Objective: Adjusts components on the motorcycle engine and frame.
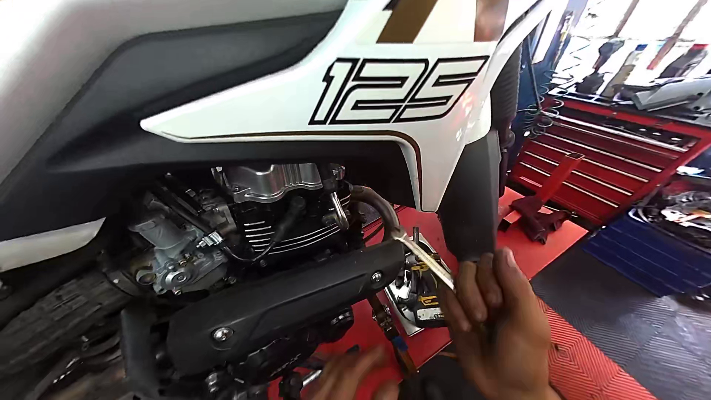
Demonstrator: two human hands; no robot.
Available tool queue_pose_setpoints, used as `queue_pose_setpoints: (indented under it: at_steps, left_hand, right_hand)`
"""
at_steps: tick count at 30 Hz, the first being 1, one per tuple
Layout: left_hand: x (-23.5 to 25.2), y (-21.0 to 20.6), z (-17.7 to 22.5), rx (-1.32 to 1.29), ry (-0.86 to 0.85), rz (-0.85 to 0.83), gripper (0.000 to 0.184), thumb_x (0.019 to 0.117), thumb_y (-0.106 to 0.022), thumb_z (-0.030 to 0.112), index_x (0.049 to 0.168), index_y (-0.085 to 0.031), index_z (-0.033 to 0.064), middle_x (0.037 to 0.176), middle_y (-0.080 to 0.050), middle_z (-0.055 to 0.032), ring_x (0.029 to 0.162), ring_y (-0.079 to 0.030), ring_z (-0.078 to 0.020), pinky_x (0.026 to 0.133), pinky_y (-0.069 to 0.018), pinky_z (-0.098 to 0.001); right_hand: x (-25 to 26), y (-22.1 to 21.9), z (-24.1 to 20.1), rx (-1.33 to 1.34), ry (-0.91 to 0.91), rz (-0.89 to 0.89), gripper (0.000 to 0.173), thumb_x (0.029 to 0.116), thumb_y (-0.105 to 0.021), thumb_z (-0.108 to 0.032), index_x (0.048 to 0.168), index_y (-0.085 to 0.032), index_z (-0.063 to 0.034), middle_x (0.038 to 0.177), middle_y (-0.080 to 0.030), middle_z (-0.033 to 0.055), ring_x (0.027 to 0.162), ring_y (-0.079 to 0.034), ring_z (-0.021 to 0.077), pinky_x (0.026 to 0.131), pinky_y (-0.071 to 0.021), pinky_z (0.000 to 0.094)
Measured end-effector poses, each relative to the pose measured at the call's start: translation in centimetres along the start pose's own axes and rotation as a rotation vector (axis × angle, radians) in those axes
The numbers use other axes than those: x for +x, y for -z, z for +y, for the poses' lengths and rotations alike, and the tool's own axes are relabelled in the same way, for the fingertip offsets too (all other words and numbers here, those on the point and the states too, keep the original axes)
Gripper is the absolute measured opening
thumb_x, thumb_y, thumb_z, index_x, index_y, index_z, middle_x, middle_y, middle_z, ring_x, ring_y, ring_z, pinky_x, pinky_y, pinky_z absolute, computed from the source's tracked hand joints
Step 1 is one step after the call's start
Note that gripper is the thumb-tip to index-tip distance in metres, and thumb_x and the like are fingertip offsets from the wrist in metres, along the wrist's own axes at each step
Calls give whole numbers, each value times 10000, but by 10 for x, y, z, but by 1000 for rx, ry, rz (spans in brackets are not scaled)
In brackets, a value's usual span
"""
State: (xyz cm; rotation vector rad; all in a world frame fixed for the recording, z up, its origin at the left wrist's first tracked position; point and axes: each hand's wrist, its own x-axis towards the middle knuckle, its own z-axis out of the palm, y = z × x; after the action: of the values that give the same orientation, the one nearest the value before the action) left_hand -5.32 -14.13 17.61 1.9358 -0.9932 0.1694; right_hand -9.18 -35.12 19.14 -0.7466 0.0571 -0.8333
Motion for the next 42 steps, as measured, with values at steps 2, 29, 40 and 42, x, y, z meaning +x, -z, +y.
queue_pose_setpoints:
  at_steps: [2,29,40,42]
  left_hand:
    - [55,-8,29,-241,110,-69,435,1091,-462,325,1297,-638,-16,1142,-747,-69,1011,-727,-144,857,-635,-355]
    - [163,-19,30,-1218,392,-100,487,1114,-362,363,1311,-660,32,1190,-697,-192,1069,-684,-249,916,-565,-380]
    - [165,-4,23,-1381,458,5,431,1111,-370,262,1253,-663,-20,1193,-687,-218,1116,-678,-253,981,-553,-383]
    - [166,-2,21,-1423,448,1,436,1106,-367,250,1260,-649,-44,1208,-672,-240,1125,-670,-271,990,-545,-393]
  right_hand:
    - [-14,-21,0,-87,124,-190,448,1086,-456,-387,730,-593,-154,569,-507,-59,519,-529,51,542,-498,241]
    - [46,-41,2,-1247,991,-373,184,1017,-582,-108,1168,-686,-86,1014,-721,51,901,-700,121,741,-602,276]
    - [64,-56,11,-1348,1086,-542,191,976,-618,-95,1139,-719,-81,991,-738,56,865,-704,155,700,-590,288]
    - [68,-59,7,-1357,1076,-582,181,982,-618,-114,1132,-715,-88,980,-735,52,845,-703,157,680,-586,288]
